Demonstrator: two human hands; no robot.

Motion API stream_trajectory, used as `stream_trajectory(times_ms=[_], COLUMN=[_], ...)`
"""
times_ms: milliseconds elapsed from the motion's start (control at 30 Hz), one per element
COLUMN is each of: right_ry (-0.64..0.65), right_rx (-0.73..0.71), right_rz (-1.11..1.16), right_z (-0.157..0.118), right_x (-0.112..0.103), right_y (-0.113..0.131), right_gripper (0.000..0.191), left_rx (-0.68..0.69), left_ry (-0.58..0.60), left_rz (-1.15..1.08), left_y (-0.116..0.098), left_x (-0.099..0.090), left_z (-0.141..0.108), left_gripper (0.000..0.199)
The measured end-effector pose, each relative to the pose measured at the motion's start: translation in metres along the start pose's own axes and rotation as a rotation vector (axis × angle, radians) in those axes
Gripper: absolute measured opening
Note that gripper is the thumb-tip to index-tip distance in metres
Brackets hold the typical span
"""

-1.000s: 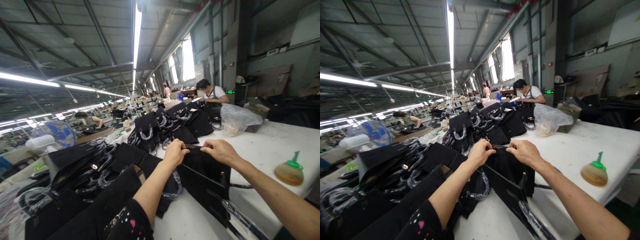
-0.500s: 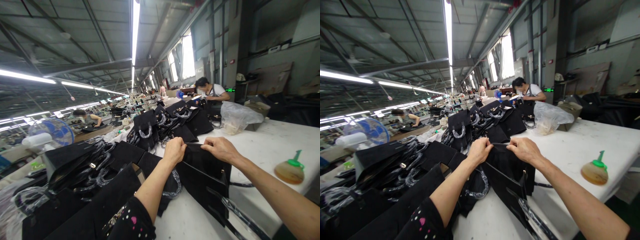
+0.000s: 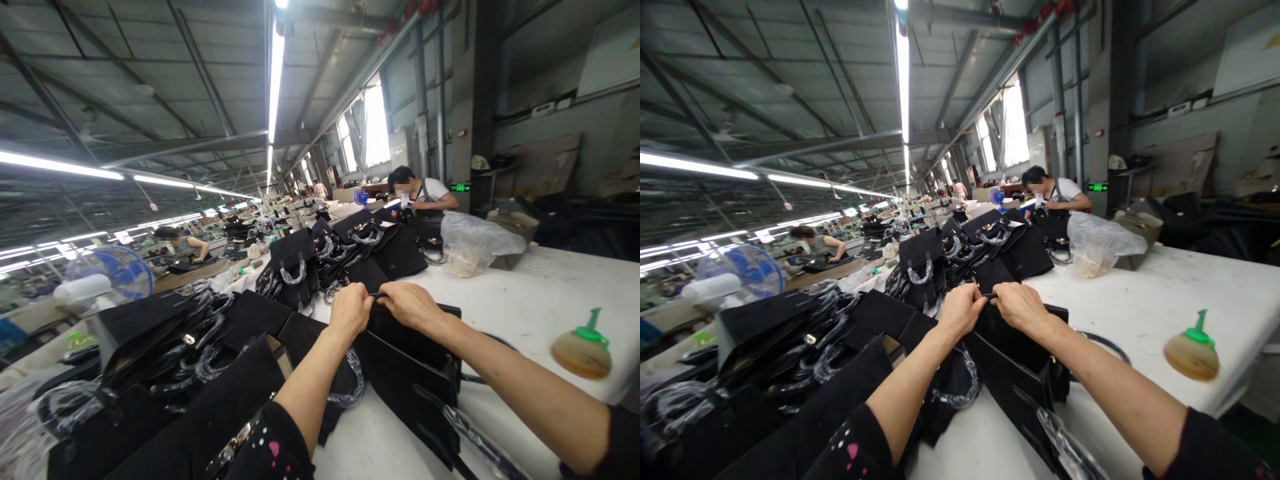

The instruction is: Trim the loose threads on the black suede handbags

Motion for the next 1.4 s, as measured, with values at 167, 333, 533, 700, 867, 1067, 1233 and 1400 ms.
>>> stream_trajectory(times_ms=[167, 333, 533, 700, 867, 1067, 1233, 1400], right_ry=[0.068, 0.152, 0.142, 0.149, 0.181, 0.106, 0.049, 0.073], right_rx=[0.012, 0.026, 0.05, -0.017, -0.203, -0.295, -0.482, -0.475], right_rz=[0.003, -0.007, -0.002, 0.089, 0.293, 0.279, 0.236, 0.227], right_z=[0.002, -0.012, -0.007, -0.001, 0.008, 0.015, 0.009, 0.016], right_x=[-0.003, -0.01, -0.006, 0.0, 0.008, 0.004, 0.004, 0.012], right_y=[0.003, -0.002, -0.012, -0.011, 0.003, 0.027, 0.053, 0.051], right_gripper=[0.021, 0.018, 0.021, 0.02, 0.031, 0.013, 0.011, 0.011], left_rx=[-0.128, -0.143, -0.234, -0.24, -0.231, -0.22, -0.224, -0.224], left_ry=[0.191, 0.481, 0.429, 0.351, 0.305, 0.258, 0.226, 0.208], left_rz=[-0.264, -0.524, -0.636, -0.614, -0.589, -0.548, -0.545, -0.552], left_y=[0.025, 0.038, 0.049, 0.054, 0.06, 0.062, 0.065, 0.067], left_x=[0.009, 0.033, 0.049, 0.048, 0.046, 0.042, 0.042, 0.045], left_z=[-0.019, -0.035, -0.026, -0.023, -0.023, -0.022, -0.023, -0.024], left_gripper=[0.047, 0.025, 0.02, 0.019, 0.015, 0.015, 0.017, 0.021])
Point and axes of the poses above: each hand's wrist, its own z-axis towards the middle knuckle, its own x-axis out of the palm, y = z × x, the point moved 9 cm from there along z, towards the middle knuckle, and after that the axes turned 14 degrees about z, right-handed, at the moved point
